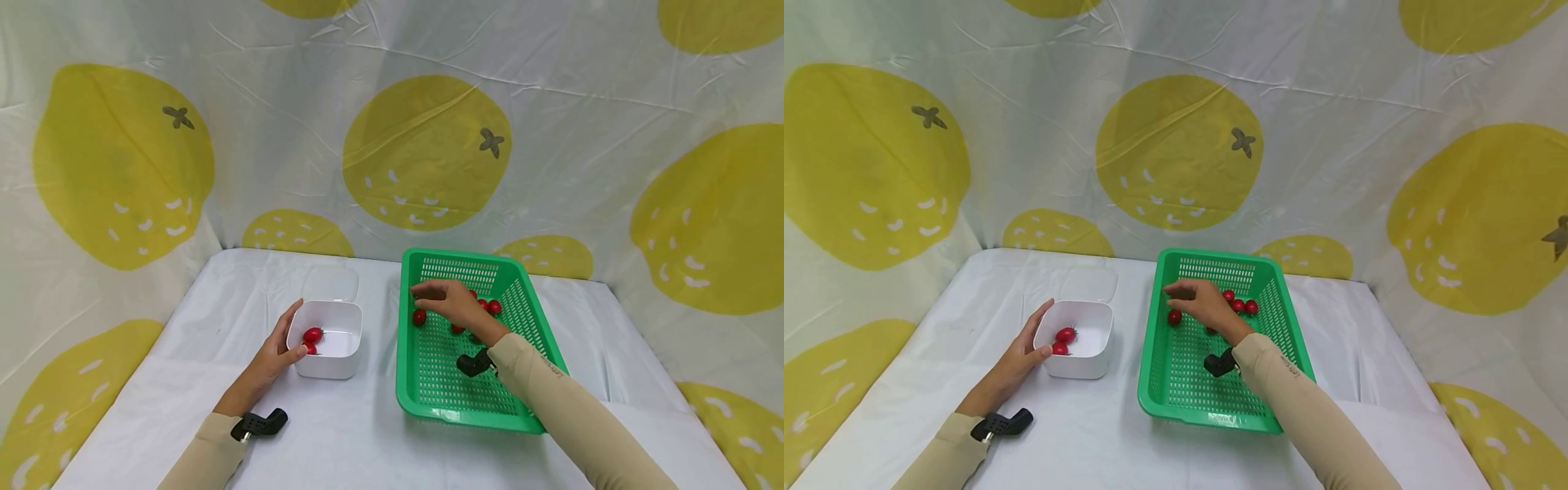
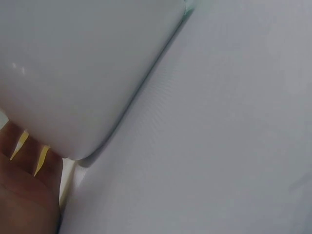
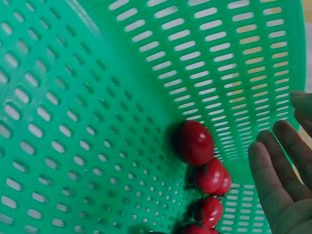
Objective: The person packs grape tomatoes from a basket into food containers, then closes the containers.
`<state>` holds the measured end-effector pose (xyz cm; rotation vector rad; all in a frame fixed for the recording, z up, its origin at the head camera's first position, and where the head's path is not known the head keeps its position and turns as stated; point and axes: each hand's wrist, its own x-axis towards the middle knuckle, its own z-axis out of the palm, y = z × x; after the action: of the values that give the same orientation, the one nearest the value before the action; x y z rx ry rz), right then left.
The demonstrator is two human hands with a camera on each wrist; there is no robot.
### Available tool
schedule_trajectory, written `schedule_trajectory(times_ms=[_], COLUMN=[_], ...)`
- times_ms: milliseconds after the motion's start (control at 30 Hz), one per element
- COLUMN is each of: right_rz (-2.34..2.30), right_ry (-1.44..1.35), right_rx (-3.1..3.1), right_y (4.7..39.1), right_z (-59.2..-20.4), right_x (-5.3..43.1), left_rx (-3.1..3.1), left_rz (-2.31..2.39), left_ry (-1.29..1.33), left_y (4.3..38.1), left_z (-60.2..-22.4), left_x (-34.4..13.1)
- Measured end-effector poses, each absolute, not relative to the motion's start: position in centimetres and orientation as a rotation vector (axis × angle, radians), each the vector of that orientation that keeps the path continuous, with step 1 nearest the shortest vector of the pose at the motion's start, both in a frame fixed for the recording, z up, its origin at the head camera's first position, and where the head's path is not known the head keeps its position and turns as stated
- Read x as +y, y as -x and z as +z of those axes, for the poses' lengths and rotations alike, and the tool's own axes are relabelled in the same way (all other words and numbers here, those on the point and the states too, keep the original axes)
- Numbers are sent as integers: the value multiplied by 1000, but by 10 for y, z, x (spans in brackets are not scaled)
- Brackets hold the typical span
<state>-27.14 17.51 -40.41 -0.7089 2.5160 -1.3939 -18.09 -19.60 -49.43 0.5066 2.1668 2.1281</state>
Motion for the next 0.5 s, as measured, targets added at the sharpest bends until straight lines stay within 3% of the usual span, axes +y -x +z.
schedule_trajectory(times_ms=[500], right_rz=[-1176], right_ry=[715], right_rx=[2669], right_y=[277], right_z=[-423], right_x=[178], left_rx=[2182], left_rz=[2117], left_ry=[-475], left_y=[180], left_z=[-494], left_x=[-196])
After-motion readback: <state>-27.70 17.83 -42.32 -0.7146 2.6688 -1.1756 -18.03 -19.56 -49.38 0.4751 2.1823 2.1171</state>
